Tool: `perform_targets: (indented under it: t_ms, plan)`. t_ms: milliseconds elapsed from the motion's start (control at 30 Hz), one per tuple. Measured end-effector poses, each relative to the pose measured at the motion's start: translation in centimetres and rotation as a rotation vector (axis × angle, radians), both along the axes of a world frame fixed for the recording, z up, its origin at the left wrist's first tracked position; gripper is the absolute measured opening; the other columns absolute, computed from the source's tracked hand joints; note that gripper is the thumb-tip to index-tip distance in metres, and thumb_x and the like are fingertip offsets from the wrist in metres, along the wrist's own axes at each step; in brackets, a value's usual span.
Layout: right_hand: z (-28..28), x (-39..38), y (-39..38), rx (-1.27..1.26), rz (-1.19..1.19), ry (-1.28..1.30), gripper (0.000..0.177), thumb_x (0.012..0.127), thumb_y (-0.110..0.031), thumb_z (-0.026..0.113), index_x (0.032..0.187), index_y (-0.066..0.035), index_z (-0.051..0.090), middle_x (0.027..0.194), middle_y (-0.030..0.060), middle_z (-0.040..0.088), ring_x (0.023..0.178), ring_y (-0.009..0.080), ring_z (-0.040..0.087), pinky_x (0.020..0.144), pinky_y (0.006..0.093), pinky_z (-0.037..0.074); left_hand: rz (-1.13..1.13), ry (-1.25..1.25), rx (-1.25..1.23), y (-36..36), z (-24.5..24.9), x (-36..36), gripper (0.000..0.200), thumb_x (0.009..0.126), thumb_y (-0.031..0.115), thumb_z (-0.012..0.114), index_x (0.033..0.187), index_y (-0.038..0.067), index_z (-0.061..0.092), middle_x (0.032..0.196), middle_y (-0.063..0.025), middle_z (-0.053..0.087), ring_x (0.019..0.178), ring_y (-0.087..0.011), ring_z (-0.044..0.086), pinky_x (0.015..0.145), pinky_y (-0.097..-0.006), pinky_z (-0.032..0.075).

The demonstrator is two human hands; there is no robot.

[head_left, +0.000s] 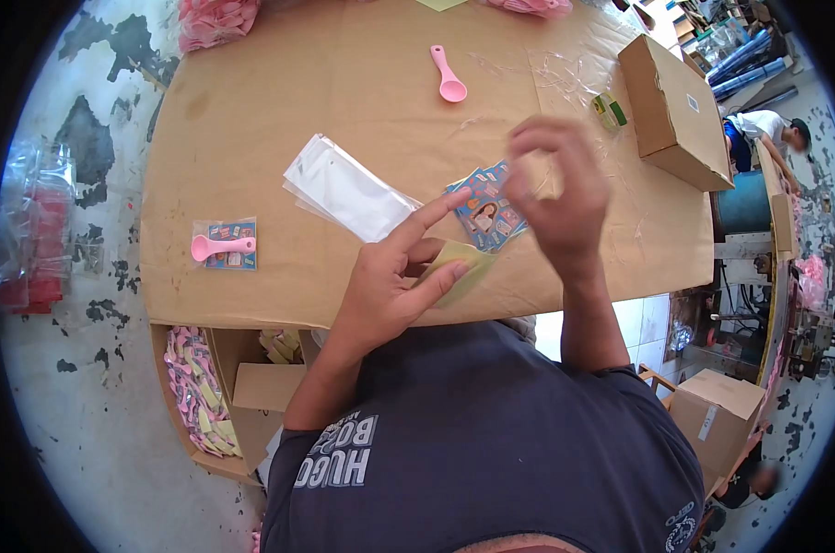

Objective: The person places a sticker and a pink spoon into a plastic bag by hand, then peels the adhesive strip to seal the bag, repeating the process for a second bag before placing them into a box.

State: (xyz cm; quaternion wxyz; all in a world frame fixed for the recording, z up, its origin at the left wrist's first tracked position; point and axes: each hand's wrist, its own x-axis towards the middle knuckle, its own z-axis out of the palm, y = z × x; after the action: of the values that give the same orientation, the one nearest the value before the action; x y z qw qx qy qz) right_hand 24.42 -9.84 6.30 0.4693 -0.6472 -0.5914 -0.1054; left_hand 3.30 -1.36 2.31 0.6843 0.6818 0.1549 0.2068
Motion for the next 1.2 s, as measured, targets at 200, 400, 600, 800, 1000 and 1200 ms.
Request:
perform_targets:
  t_ms: [200,400,600,800,1000,1200]
  plan:
    - [2.4,4.8,-0.8,0.523,0.026,0.955,0.006,0.097,0.001,0.058,0.102,0.0,0.061,0.101,0.0139,0.068,0.095,0.0233,0.067,0.088,0.0364,0.054,0.141,-0.051,-0.273,-0.5,1.7,0.5,0.053,0.1,0.009,0.067,0.149,0.003,0.05,0.089,-0.0017,0.069,0.08,-0.0064,0.065,0.064,-0.0224,0.058]
    - [-1.1,3.2,-3.5,0.236,0.46,1.133,0.018,0.09,0.007,0.042,0.095,-0.002,0.057,0.077,0.0066,0.059,0.056,0.0074,0.044,0.049,0.022,0.033,0.227,-0.124,-0.277,0.1,1.1,1.2,0.033,0.103,0.01,0.063,0.133,-0.002,0.059,0.119,-0.0142,0.073,0.1,-0.014,0.071,0.071,-0.0258,0.063]
    - [-2.1,-0.9,-3.9,-0.273,0.4,1.061,0.017,0.101,-0.011,0.057,0.11,0.0,0.066,0.094,0.0018,0.067,0.08,0.0039,0.058,0.069,0.0212,0.045,0.275,-0.16,-0.192,-0.3,1.3,2.1,0.025,0.103,0.011,0.062,0.124,-0.003,0.065,0.122,-0.0167,0.071,0.108,-0.0161,0.068,0.088,-0.03,0.057]
    - [-3.3,-2.3,-3.1,-0.229,0.409,1.09,0.017,0.101,-0.013,0.07,0.111,0.0,0.068,0.101,0.0018,0.068,0.091,0.0061,0.063,0.077,0.0235,0.051,0.254,-0.21,-0.067,-0.3,0.0,2.5,0.025,0.104,0.011,0.063,0.124,-0.004,0.066,0.117,-0.013,0.072,0.104,-0.0138,0.068,0.083,-0.0264,0.057]
    - [-2.2,-2.1,-3.3,-0.287,0.412,1.165,0.016,0.101,-0.011,0.068,0.113,0.0,0.068,0.097,0.0008,0.067,0.088,0.0058,0.062,0.075,0.0214,0.049,0.279,-0.143,-0.201,-0.6,1.0,1.8,0.027,0.103,0.01,0.064,0.126,-0.005,0.067,0.108,-0.0132,0.075,0.096,-0.0139,0.07,0.083,-0.026,0.055]
    - [-2.0,-2.6,-3.1,-0.293,0.39,1.192,0.012,0.101,-0.005,0.064,0.111,0.0,0.07,0.09,-0.0004,0.062,0.081,0.0061,0.057,0.073,0.0228,0.045,0.282,-0.175,-0.189,-0.5,0.8,1.0,0.024,0.102,0.007,0.065,0.123,-0.004,0.064,0.108,-0.0143,0.075,0.096,-0.0137,0.07,0.083,-0.0269,0.055]
